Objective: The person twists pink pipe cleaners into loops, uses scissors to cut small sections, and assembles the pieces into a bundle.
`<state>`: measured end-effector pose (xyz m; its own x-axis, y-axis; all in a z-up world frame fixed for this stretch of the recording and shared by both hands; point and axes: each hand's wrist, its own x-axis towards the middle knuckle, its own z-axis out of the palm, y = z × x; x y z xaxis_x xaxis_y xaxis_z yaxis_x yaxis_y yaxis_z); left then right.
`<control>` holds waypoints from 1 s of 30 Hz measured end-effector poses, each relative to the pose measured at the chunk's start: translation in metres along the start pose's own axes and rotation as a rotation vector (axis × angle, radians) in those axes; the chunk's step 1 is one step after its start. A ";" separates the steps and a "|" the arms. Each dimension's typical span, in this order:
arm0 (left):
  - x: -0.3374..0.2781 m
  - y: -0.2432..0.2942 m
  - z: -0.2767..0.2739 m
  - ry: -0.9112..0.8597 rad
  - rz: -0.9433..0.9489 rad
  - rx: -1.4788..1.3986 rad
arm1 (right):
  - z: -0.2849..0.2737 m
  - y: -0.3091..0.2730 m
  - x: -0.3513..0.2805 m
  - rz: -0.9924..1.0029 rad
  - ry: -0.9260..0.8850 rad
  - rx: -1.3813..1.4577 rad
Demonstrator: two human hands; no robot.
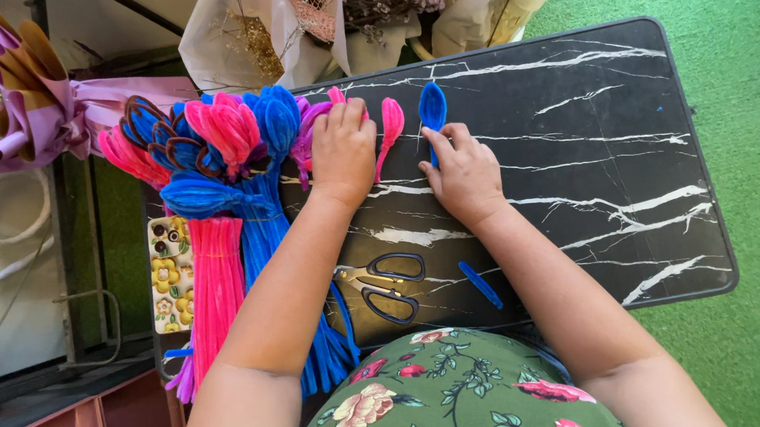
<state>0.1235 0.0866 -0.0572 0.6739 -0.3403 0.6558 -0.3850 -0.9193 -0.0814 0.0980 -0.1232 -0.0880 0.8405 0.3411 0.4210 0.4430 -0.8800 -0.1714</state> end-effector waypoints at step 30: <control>-0.130 -0.059 -0.221 -0.255 -0.601 -0.028 | -0.012 0.018 -0.021 -0.014 0.102 0.508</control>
<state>-0.0807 0.2285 0.0282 0.9039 0.1918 0.3823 0.0915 -0.9598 0.2653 0.0843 -0.1498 -0.0895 0.8098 0.2955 0.5068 0.5710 -0.5955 -0.5652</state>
